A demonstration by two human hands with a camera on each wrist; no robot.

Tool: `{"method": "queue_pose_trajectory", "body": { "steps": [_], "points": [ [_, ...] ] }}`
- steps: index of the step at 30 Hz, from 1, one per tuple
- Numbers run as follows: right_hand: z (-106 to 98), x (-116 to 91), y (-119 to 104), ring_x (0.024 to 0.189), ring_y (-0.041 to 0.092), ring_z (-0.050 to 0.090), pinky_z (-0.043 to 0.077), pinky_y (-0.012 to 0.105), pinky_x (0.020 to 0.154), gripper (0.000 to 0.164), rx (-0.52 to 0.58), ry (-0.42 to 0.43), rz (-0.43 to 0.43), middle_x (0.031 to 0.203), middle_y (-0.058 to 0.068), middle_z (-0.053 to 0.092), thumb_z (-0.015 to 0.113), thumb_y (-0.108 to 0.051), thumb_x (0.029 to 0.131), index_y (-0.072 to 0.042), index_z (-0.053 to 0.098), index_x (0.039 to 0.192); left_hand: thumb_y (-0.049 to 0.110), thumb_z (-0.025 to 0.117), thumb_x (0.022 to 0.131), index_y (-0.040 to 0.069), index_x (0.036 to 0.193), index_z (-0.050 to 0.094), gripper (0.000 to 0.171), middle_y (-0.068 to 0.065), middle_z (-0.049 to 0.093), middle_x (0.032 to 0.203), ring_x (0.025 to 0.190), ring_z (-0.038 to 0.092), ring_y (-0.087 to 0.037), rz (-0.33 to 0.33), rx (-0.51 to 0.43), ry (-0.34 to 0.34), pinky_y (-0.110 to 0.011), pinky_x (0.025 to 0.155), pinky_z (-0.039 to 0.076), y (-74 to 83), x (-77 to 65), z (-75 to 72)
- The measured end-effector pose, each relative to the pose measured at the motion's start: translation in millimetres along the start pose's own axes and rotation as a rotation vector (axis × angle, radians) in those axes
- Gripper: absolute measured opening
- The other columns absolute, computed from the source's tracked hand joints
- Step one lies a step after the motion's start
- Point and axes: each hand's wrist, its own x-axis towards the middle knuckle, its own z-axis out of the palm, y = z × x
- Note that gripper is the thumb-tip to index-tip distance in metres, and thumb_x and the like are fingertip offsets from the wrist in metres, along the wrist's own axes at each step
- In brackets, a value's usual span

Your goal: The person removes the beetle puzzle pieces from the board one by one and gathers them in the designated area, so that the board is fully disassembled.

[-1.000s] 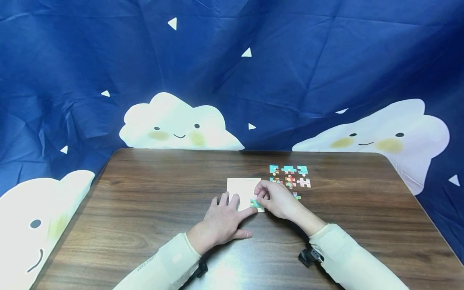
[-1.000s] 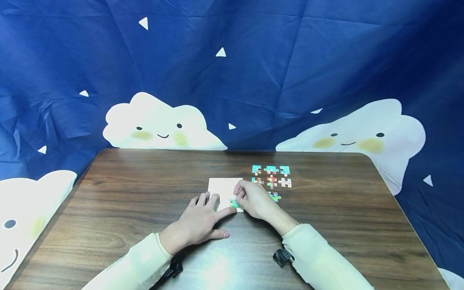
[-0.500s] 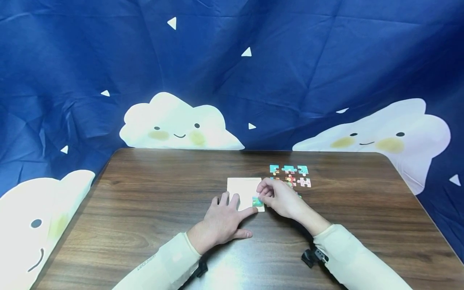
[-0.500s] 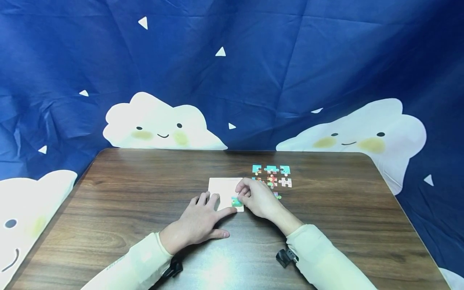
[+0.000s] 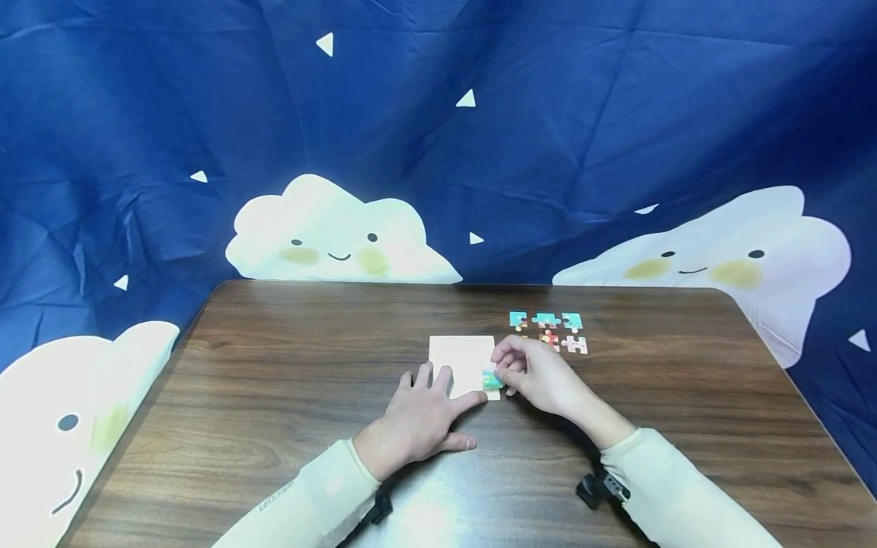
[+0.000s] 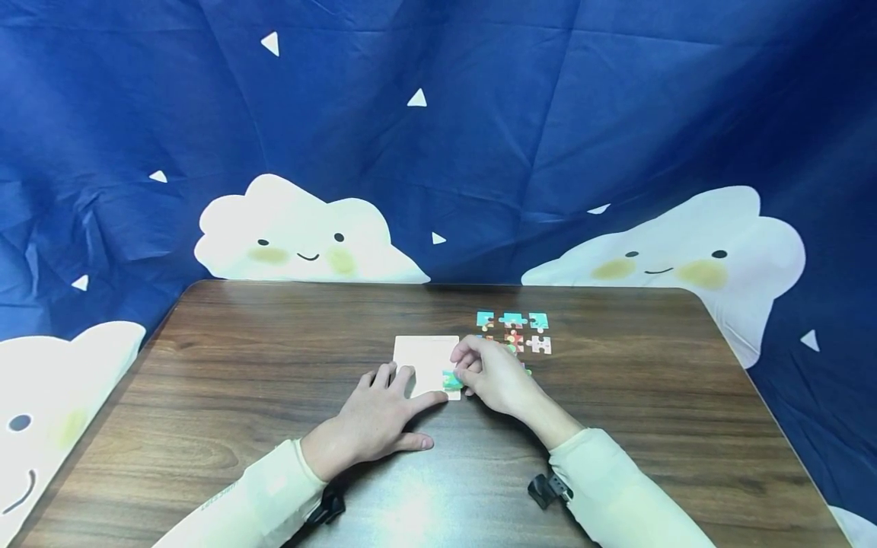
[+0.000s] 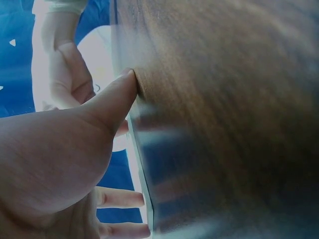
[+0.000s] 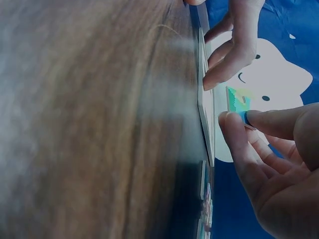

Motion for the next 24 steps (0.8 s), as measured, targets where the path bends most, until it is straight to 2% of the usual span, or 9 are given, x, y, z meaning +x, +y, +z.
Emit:
{"method": "queue_pose_trajectory", "body": {
  "steps": [11,24],
  "points": [
    [-5.9,-6.4,0.0,0.076,0.021,0.070,0.063,0.035,0.065,0.014,0.014,0.016,0.020,0.096,0.012,0.070,0.067,0.002,0.101,0.002,0.067,0.115,0.081,0.058,0.092,0.054,0.157,0.046,0.071,-0.011,0.057,0.132,0.122,0.055,-0.033,-0.004,-0.007,-0.005,-0.052,0.093,0.051,0.4,0.5,-1.5],
    [-11.1,-13.5,2.1,0.076,0.020,0.068,0.060,0.033,0.063,0.010,-0.027,0.038,0.003,0.094,0.007,0.070,0.068,-0.001,0.102,-0.004,0.068,0.112,0.079,0.060,0.092,0.052,0.154,0.049,0.069,-0.009,0.057,0.129,0.118,0.055,-0.032,-0.001,0.000,0.024,-0.049,0.089,0.051,1.1,-0.6,0.3]
  ]
}}
